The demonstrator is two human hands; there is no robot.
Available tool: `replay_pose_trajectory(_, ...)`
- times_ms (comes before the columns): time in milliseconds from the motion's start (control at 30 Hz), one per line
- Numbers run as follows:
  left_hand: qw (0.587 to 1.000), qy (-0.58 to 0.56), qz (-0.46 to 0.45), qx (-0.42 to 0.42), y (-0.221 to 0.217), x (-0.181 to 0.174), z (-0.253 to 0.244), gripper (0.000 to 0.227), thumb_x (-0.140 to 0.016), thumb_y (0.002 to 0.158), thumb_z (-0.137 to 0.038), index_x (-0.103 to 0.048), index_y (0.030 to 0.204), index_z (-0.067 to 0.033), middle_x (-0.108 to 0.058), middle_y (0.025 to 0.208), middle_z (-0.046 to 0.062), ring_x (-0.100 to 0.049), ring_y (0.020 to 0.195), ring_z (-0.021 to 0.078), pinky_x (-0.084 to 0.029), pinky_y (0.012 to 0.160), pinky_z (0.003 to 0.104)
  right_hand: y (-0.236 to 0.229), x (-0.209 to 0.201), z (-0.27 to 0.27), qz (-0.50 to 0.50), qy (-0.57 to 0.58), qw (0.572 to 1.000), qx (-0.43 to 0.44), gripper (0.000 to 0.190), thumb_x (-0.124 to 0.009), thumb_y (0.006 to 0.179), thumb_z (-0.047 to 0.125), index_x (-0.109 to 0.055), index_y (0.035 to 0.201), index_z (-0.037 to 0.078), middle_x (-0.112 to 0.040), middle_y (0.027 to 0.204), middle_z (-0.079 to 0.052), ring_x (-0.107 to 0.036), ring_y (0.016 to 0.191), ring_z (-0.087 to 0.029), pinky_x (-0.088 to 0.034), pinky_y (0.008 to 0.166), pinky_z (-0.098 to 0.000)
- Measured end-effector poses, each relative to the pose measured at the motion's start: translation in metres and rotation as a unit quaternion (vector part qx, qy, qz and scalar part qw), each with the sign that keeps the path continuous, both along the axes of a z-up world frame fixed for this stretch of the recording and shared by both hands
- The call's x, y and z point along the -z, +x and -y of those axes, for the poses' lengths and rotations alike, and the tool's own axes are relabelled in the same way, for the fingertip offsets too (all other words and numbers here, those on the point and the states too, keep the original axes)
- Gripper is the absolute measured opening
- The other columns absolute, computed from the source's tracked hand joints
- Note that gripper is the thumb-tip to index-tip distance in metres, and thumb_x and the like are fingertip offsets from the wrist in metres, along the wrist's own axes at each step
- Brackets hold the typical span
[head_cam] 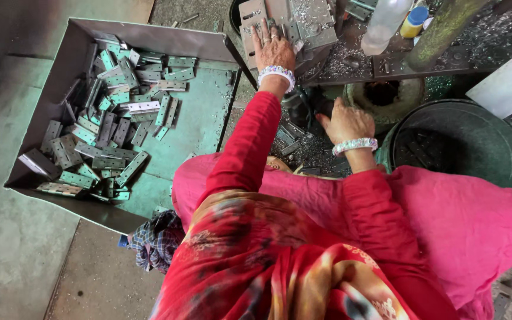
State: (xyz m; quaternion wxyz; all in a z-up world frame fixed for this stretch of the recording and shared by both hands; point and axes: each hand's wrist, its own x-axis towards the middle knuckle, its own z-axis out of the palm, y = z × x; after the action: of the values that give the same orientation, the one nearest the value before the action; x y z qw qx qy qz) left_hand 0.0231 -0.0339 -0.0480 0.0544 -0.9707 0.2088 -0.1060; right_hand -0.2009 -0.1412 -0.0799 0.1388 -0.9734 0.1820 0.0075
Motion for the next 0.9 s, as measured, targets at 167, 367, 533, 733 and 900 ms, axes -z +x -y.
replay_pose_trajectory(167,0.999,-0.036,0.002,0.003,0.015,-0.001,0.003,0.060,-0.034,0.104,-0.048,-0.048,0.150,-0.0121,-0.039,0.160,0.014,-0.013,0.154,0.0349,0.004,0.122,0.059,-0.001,0.057,0.002,0.012,0.085,0.995,0.040,0.059,-0.071,0.090,0.058,-0.062,0.114,0.004,-0.072,0.102,-0.024,-0.069,0.095,-0.044,-0.054,0.078,-0.0547)
replay_pose_trajectory(367,0.999,-0.035,0.024,0.034,0.002,-0.014,-0.006,0.061,-0.036,0.104,-0.046,-0.052,0.148,-0.0079,-0.038,0.160,0.014,-0.011,0.155,0.0370,0.005,0.122,0.061,0.003,0.057,0.008,-0.008,0.061,0.998,0.030,0.055,-0.068,0.094,0.055,-0.064,0.114,0.004,-0.074,0.104,-0.023,-0.071,0.098,-0.042,-0.055,0.083,-0.0538)
replay_pose_trajectory(533,0.997,-0.052,-0.047,0.034,-0.030,-0.014,-0.018,0.062,-0.033,0.103,-0.057,-0.057,0.141,-0.0133,-0.030,0.166,0.011,-0.006,0.155,0.0338,0.007,0.121,0.057,0.000,-0.007,-0.006,-0.004,-0.003,1.000,0.021,0.051,-0.070,0.093,0.050,-0.064,0.113,0.004,-0.076,0.096,-0.023,-0.073,0.094,-0.041,-0.056,0.080,-0.0533)
replay_pose_trajectory(733,1.000,-0.010,-0.004,0.013,-0.023,-0.011,-0.005,0.062,-0.037,0.105,-0.049,-0.053,0.149,-0.0092,-0.038,0.161,0.010,-0.007,0.157,0.0332,0.006,0.123,0.062,-0.001,-0.010,-0.004,0.010,-0.019,1.000,0.005,0.054,-0.072,0.093,0.053,-0.064,0.112,0.003,-0.075,0.096,-0.023,-0.074,0.093,-0.041,-0.056,0.080,-0.0523)
replay_pose_trajectory(900,0.998,-0.060,0.004,0.018,-0.014,-0.007,-0.007,0.057,-0.040,0.104,-0.046,-0.058,0.143,-0.0082,-0.041,0.160,0.012,-0.010,0.155,0.0343,0.005,0.123,0.063,-0.006,0.046,0.004,0.020,0.095,0.995,0.030,0.060,-0.071,0.092,0.056,-0.064,0.115,0.001,-0.072,0.104,-0.026,-0.070,0.097,-0.045,-0.054,0.082,-0.0551)
